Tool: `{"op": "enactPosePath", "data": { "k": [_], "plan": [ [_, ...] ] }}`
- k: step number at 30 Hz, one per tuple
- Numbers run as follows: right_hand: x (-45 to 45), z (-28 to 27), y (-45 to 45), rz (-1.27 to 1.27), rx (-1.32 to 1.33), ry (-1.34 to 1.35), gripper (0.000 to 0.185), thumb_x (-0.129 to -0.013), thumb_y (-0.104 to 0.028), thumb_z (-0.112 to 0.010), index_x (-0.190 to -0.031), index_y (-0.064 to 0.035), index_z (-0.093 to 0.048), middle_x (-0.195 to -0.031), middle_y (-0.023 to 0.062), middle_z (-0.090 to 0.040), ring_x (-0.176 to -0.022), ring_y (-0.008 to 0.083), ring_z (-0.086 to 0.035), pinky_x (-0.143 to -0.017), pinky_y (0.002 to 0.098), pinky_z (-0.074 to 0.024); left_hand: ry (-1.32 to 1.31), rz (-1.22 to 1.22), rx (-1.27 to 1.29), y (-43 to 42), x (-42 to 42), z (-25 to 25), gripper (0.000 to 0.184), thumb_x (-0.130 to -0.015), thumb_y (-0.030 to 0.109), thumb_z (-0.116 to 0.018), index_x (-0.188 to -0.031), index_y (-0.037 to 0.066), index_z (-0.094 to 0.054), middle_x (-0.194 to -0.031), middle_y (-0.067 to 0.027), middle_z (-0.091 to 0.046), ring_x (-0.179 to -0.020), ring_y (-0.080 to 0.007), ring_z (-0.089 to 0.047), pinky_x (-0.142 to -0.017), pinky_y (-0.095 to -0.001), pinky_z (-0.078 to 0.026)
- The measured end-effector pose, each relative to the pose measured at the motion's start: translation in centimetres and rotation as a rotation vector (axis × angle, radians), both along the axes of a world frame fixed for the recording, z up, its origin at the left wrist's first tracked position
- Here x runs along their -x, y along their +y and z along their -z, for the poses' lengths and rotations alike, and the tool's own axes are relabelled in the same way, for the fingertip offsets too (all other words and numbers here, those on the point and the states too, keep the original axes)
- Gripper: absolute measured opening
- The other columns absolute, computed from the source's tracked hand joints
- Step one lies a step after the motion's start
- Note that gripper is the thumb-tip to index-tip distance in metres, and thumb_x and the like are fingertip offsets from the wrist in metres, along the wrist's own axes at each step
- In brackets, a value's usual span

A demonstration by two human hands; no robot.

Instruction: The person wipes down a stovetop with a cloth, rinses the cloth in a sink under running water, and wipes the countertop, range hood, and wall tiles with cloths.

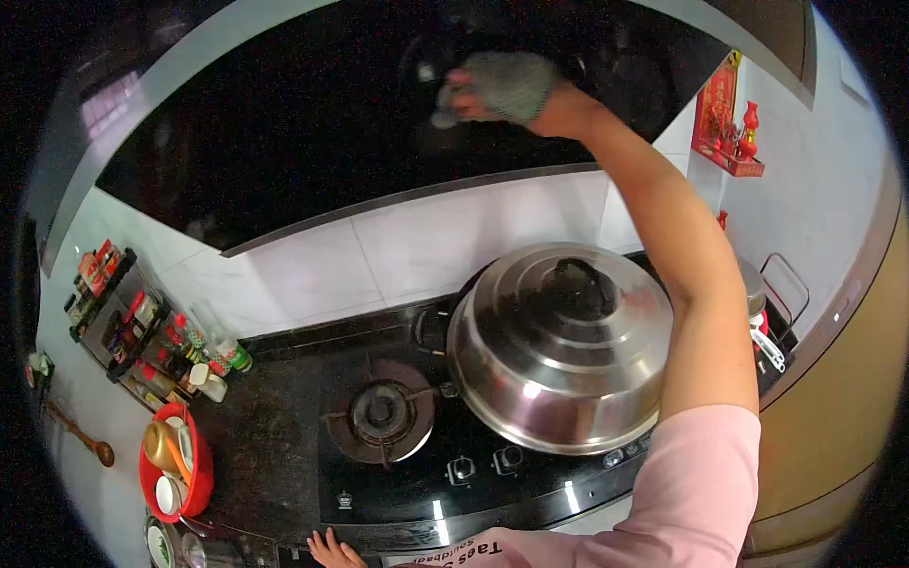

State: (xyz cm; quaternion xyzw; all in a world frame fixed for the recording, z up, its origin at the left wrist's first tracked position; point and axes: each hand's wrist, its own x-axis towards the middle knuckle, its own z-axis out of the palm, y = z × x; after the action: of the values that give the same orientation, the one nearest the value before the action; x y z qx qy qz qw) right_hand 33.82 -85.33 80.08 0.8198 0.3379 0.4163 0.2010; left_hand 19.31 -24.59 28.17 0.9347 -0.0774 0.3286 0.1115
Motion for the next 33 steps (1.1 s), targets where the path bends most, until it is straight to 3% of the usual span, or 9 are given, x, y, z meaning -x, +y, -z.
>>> {"op": "enactPosePath", "data": {
  "k": [4, 8, 13, 19, 21, 23, 25, 26, 33],
  "plan": [
    [4.5, 2.5, -8.7, -0.185, -0.457, 0.205, 0.033, -0.085, -0.008, -0.055, -0.118, -0.0155, -0.057, -0.128, 0.006, -0.05, -0.12, 0.0303, -0.045, -0.096, 0.0368, -0.0423, -0.056, 0.0, -0.014, -0.6, 0.3, -0.3, 0.035, -0.092, 0.027, -0.042, -0.118, 0.008, -0.057, -0.124, -0.0216, -0.05, -0.116, -0.0444, -0.044, -0.095, -0.0526, -0.036],
    [6.6, 6.1, -13.7, 0.503, -0.066, -0.511, 0.047, -0.082, 0.004, -0.049, -0.126, -0.0127, -0.049, -0.129, 0.0117, -0.047, -0.131, 0.0321, -0.031, -0.099, 0.0392, -0.0393, -0.028, -0.037, -0.037, -1.1, 0.6, -0.6, 0.035, -0.092, 0.025, -0.042, -0.118, 0.007, -0.057, -0.124, -0.0223, -0.049, -0.117, -0.0446, -0.043, -0.097, -0.051, -0.036],
    [3.9, 6.9, -14.4, 0.369, -0.814, -0.926, 0.061, -0.092, -0.021, -0.046, -0.135, 0.0117, -0.018, -0.14, 0.0326, -0.02, -0.133, 0.0408, -0.019, -0.108, 0.0436, -0.0177, -0.02, -0.034, -0.031, -0.8, 0.4, -0.1, 0.036, -0.092, 0.025, -0.042, -0.12, 0.007, -0.056, -0.126, -0.0226, -0.048, -0.118, -0.045, -0.042, -0.098, -0.0511, -0.035],
    [2.2, 2.0, -20.4, -0.149, -1.847, -1.215, 0.067, -0.088, -0.032, -0.05, -0.131, 0.0119, -0.023, -0.132, 0.0322, -0.032, -0.117, 0.0468, -0.037, -0.101, 0.0502, -0.027, 0.008, -0.027, 0.02, -0.9, 0.4, -0.2, 0.04, -0.094, 0.031, -0.037, -0.121, 0.007, -0.055, -0.126, -0.0228, -0.048, -0.119, -0.0447, -0.041, -0.099, -0.0519, -0.033],
    [0.9, 3.6, -19.9, 0.143, -1.636, -1.103, 0.069, -0.088, -0.034, -0.05, -0.13, 0.0137, -0.023, -0.129, 0.0334, -0.034, -0.113, 0.0473, -0.041, -0.098, 0.0513, -0.0302, -0.012, -0.031, 0.038, -0.8, 0.1, 0.2, 0.041, -0.094, 0.032, -0.037, -0.121, 0.007, -0.055, -0.126, -0.0227, -0.048, -0.119, -0.0445, -0.04, -0.099, -0.0518, -0.032],
    [2.5, 4.6, -13.3, 1.427, -0.967, -0.689, 0.071, -0.09, -0.035, -0.048, -0.131, 0.0156, -0.02, -0.126, 0.0352, -0.035, -0.111, 0.0476, -0.042, -0.098, 0.0504, -0.0318, -0.008, -0.024, 0.063, -1.0, 0.3, -0.1, 0.041, -0.095, 0.033, -0.037, -0.12, 0.005, -0.055, -0.126, -0.0229, -0.047, -0.119, -0.0442, -0.04, -0.1, -0.0518, -0.031],
    [-3.3, 4.2, -13.4, -0.108, -2.024, -1.018, 0.075, -0.091, -0.036, -0.047, -0.133, 0.0163, -0.014, -0.133, 0.0383, -0.025, -0.122, 0.0478, -0.032, -0.106, 0.0466, -0.0249, -0.008, -0.014, 0.06, -1.1, 0.4, -0.3, 0.041, -0.095, 0.033, -0.037, -0.12, 0.005, -0.054, -0.126, -0.0231, -0.047, -0.118, -0.0446, -0.04, -0.1, -0.0521, -0.032],
    [-4.4, 4.2, -8.3, -0.341, -1.952, -1.108, 0.08, -0.092, -0.037, -0.047, -0.132, 0.0191, -0.007, -0.137, 0.0407, -0.013, -0.13, 0.0463, -0.019, -0.11, 0.0438, -0.0162, -0.012, -0.012, 0.052, -1.0, 0.4, -0.6, 0.041, -0.095, 0.033, -0.037, -0.12, 0.004, -0.054, -0.126, -0.0233, -0.047, -0.118, -0.0447, -0.04, -0.099, -0.0523, -0.032],
    [-15.0, 8.9, 14.7, -0.212, -1.63, -0.776, 0.091, -0.09, -0.043, -0.046, -0.131, 0.0214, 0.003, -0.141, 0.0361, 0.011, -0.134, 0.0455, 0.009, -0.109, 0.0482, 0.0042, -0.013, 0.015, 0.091, -1.2, 0.1, -1.3, 0.041, -0.094, 0.031, -0.04, -0.119, 0.002, -0.053, -0.126, -0.0246, -0.046, -0.117, -0.0464, -0.039, -0.097, -0.0546, -0.033]
  ]
}}
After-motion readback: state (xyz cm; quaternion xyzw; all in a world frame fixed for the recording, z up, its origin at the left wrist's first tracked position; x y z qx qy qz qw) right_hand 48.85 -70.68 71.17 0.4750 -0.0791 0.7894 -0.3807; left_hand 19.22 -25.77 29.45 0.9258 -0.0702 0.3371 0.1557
